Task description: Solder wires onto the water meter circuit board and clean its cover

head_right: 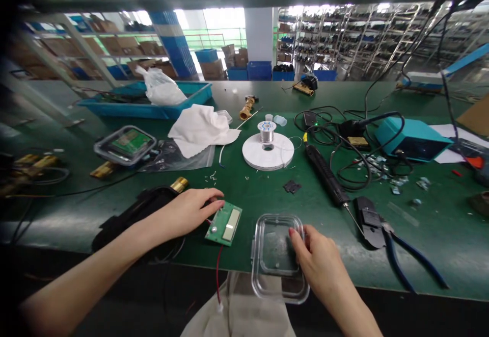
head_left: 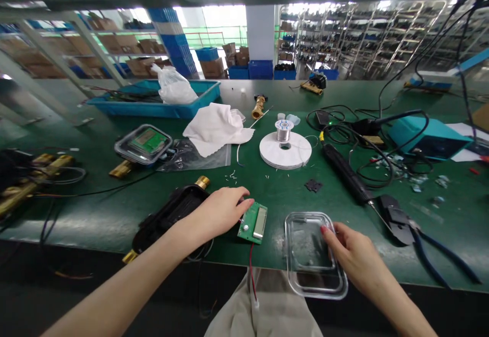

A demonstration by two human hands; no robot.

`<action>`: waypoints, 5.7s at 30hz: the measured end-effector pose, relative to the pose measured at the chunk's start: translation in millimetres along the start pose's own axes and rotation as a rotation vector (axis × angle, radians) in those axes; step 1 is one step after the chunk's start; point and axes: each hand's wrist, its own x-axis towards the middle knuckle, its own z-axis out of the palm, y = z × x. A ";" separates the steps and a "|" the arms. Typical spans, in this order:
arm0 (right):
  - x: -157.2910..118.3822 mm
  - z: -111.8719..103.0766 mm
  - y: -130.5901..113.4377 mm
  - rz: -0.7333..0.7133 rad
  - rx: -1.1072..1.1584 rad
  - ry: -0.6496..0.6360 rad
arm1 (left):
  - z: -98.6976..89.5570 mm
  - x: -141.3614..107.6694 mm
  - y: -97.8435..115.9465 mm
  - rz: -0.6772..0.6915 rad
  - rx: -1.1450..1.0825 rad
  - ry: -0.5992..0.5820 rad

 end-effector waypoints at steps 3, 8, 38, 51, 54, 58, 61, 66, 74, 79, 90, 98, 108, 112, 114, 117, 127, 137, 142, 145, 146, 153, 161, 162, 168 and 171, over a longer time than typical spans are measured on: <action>-0.7 0.6 1.3 0.006 0.008 0.001 | -2.4 17.2 -1.4 -0.016 -0.043 -0.109; -0.2 3.5 -2.9 0.009 0.038 0.007 | -14.9 16.6 -1.5 -0.046 -0.112 -0.165; 20.3 50.0 -66.2 -0.075 0.080 -0.106 | 37.8 -69.2 -11.6 -0.005 -0.850 1.155; 10.2 22.3 -72.4 -0.269 0.198 -0.025 | 83.1 -75.7 -32.0 0.511 0.041 1.118; 9.6 26.0 -74.6 -0.340 0.259 -0.119 | 90.7 -76.8 -40.4 0.653 0.098 1.015; 10.9 30.5 -77.7 -0.451 0.352 -0.267 | 92.2 -78.2 -47.6 0.790 0.109 0.907; 11.8 31.7 -80.9 -0.478 0.252 -0.328 | 89.5 -78.6 -49.7 0.801 0.124 0.880; 13.3 33.9 -82.0 -0.577 0.062 -0.281 | 93.0 -86.7 -46.8 0.759 0.161 0.849; 21.3 36.6 -73.7 -0.912 -0.204 -0.179 | 134.4 -113.3 -39.1 0.561 0.252 0.945; 25.4 38.8 -74.4 -0.972 -0.216 -0.175 | 131.4 -111.0 -58.5 0.480 0.165 0.844; 37.1 43.5 -70.3 -0.977 -0.207 -0.209 | 102.0 -105.5 -58.7 0.441 0.081 0.885; 39.6 46.1 -67.2 -0.992 -0.264 -0.212 | 82.5 -87.3 -58.2 0.529 0.205 0.747; 39.1 49.3 -62.8 -1.003 -0.255 -0.200 | 89.5 -89.4 -59.5 0.583 0.185 0.768; 39.1 50.8 -61.2 -0.992 -0.234 -0.198 | 88.5 -90.5 -57.2 0.608 0.218 0.754; 39.7 51.6 -59.8 -0.990 -0.223 -0.197 | 88.7 -90.0 -56.3 0.618 0.240 0.752; 41.1 52.8 -57.2 -0.993 -0.204 -0.189 | 90.7 -87.4 -56.0 0.649 0.240 0.793; 42.2 53.1 -59.2 -0.959 -0.193 -0.196 | 92.5 -84.1 -54.6 0.634 0.220 0.796; 43.6 55.4 -64.7 -0.904 -0.268 -0.221 | 93.8 -85.0 -54.2 0.543 0.213 0.786; 44.0 54.7 -68.3 -0.890 -0.283 -0.241 | 93.4 -83.8 -53.7 0.532 0.193 0.815; 45.0 54.0 -70.1 -0.880 -0.272 -0.249 | 92.5 -81.7 -52.6 0.532 0.196 0.820; 45.2 53.9 -70.6 -0.878 -0.266 -0.250 | 92.0 -81.1 -52.1 0.531 0.197 0.820; 45.6 53.5 -73.6 -0.860 -0.239 -0.248 | 85.4 -84.0 -51.5 0.536 0.262 0.737; 47.2 55.1 -81.3 -0.823 -0.220 -0.205 | 80.1 -82.1 -51.9 0.542 0.329 0.683; 47.6 55.1 -82.3 -0.816 -0.221 -0.205 | 79.4 -81.5 -52.0 0.539 0.328 0.671; 49.6 54.2 -86.1 -0.795 -0.216 -0.204 | 80.6 -82.4 -56.4 0.497 0.301 0.542; 50.4 54.4 -87.1 -0.788 -0.209 -0.200 | 81.5 -79.6 -55.4 0.490 0.291 0.536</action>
